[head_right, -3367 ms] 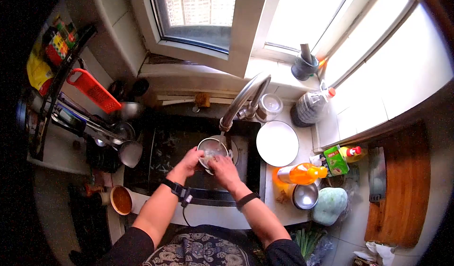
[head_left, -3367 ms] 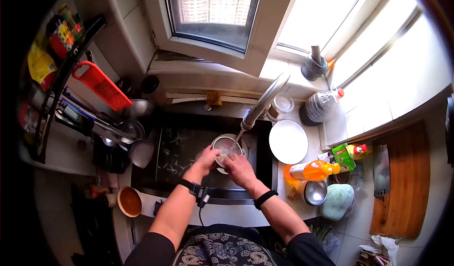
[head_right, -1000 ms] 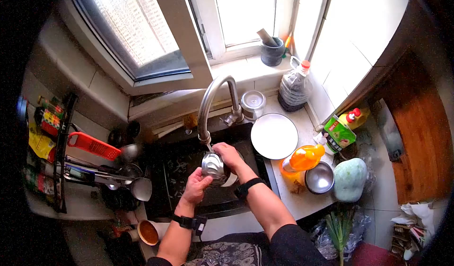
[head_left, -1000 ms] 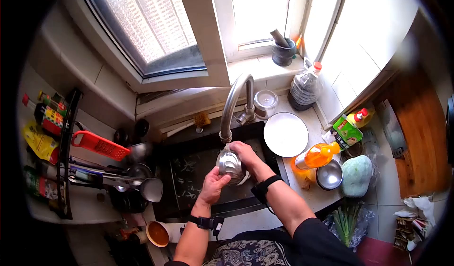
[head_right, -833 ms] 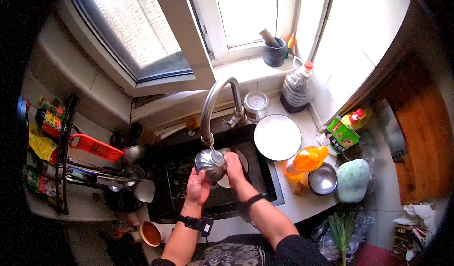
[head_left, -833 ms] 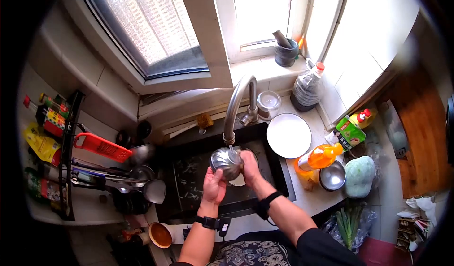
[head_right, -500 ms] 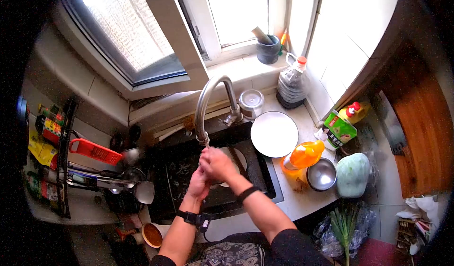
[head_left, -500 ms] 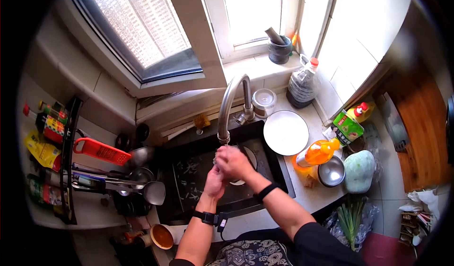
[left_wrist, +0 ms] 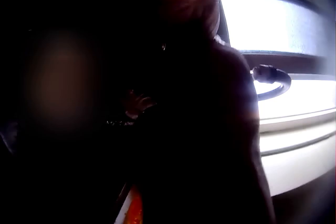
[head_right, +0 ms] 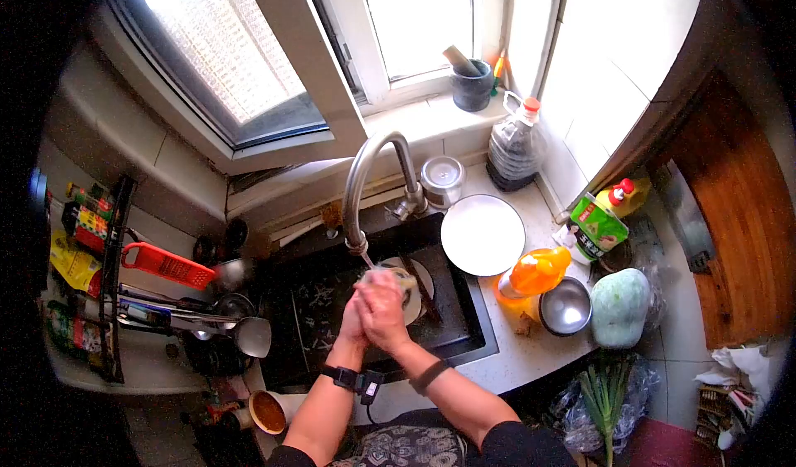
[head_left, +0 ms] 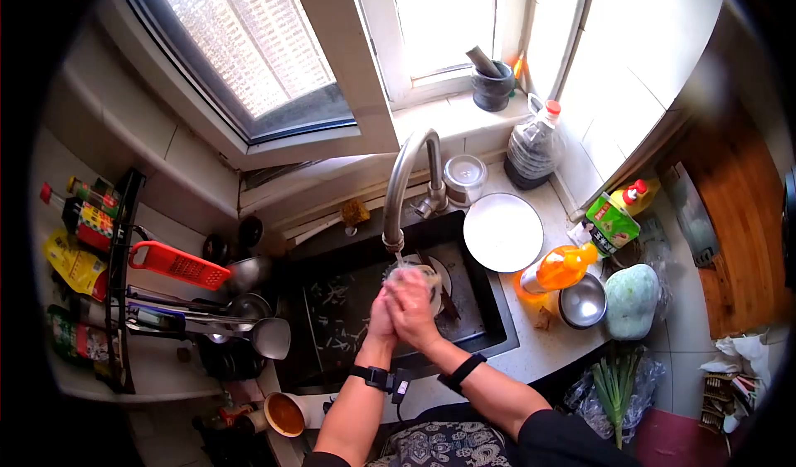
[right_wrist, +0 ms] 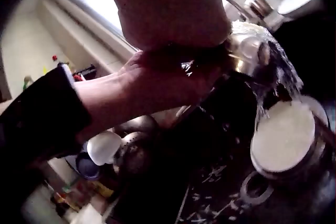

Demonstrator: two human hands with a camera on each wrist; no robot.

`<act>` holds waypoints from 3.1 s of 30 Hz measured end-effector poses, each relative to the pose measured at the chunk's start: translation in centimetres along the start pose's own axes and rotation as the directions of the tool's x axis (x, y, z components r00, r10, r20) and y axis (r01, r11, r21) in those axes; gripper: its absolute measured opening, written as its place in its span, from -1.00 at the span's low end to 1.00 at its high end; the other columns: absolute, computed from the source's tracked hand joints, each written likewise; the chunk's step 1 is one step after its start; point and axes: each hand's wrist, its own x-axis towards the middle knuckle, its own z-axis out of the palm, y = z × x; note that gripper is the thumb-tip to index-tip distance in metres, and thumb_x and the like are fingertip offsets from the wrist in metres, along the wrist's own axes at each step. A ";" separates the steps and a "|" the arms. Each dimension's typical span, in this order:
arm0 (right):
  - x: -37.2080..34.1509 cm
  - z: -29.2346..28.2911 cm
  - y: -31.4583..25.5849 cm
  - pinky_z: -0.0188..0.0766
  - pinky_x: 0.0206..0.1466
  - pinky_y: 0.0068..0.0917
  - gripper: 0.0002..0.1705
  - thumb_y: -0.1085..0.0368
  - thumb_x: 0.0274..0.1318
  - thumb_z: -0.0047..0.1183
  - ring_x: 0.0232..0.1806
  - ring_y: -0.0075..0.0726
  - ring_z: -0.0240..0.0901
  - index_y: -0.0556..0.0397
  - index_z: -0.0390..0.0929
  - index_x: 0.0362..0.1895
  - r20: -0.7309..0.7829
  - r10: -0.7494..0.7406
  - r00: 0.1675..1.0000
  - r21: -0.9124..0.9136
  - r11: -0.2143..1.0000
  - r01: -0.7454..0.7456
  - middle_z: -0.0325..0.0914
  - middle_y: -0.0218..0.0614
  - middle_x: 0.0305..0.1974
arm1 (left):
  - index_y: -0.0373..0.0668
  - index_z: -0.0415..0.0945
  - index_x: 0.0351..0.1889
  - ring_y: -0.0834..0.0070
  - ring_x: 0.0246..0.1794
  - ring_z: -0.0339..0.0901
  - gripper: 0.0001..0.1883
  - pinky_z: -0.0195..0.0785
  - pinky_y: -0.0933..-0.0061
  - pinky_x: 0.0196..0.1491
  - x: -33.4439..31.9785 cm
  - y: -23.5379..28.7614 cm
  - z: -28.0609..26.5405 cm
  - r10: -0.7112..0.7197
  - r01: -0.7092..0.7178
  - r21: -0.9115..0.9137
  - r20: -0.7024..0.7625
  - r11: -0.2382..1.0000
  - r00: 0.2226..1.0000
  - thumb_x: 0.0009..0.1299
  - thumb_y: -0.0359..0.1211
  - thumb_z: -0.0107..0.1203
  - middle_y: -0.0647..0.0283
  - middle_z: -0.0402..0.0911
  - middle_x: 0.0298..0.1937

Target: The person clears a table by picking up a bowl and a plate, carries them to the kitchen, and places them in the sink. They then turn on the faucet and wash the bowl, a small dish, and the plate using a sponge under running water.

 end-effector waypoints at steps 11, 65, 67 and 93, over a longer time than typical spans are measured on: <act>6.4 -2.3 7.3 0.39 -0.16 -0.50 -0.59 0.00 0.14 -0.03 -0.25 -0.47 0.45 0.05 0.59 -0.15 0.667 0.501 0.552 0.221 0.575 -0.788 0.57 -0.37 -0.27 | -0.23 0.41 0.05 0.47 -0.02 0.50 -0.70 0.35 0.40 0.09 -4.1 2.2 -0.7 -0.108 0.072 0.285 0.114 0.956 0.988 0.40 -0.33 0.06 0.26 0.56 -0.01; 0.2 -3.6 4.1 0.28 0.21 -0.21 -0.64 0.23 0.06 -0.01 0.18 0.04 0.29 -0.11 0.46 0.00 0.758 -0.347 0.553 -0.182 0.701 0.689 0.31 -0.07 0.13 | -0.20 0.34 0.09 0.38 -0.30 0.46 -0.56 0.43 0.30 -0.23 2.5 2.4 -8.1 -0.146 0.278 0.558 -0.271 0.782 0.952 0.21 -0.40 -0.12 0.18 0.47 -0.20; 0.5 -3.6 5.3 0.30 0.15 -0.20 -0.68 0.17 0.03 0.05 0.14 -0.04 0.31 -0.16 0.49 -0.07 0.741 -0.310 0.596 -0.241 0.706 0.666 0.35 -0.15 0.07 | -0.18 0.30 0.14 0.32 -0.28 0.48 -0.52 0.49 0.19 -0.20 1.4 3.5 -5.3 -0.225 0.369 0.493 -0.327 0.788 0.918 0.18 -0.42 -0.10 0.18 0.46 -0.17; 0.3 -2.0 2.5 0.47 -0.24 -0.03 -0.64 0.24 0.04 0.03 -0.21 0.12 0.49 -0.19 0.46 -0.01 0.679 -0.005 0.734 -0.171 0.971 0.165 0.41 -0.04 -0.07 | -0.18 0.27 0.17 0.36 -0.12 0.51 -0.53 0.44 0.25 -0.06 0.0 -0.2 -0.1 0.272 -0.044 0.460 -0.442 0.887 0.855 0.24 -0.42 -0.09 0.19 0.51 -0.05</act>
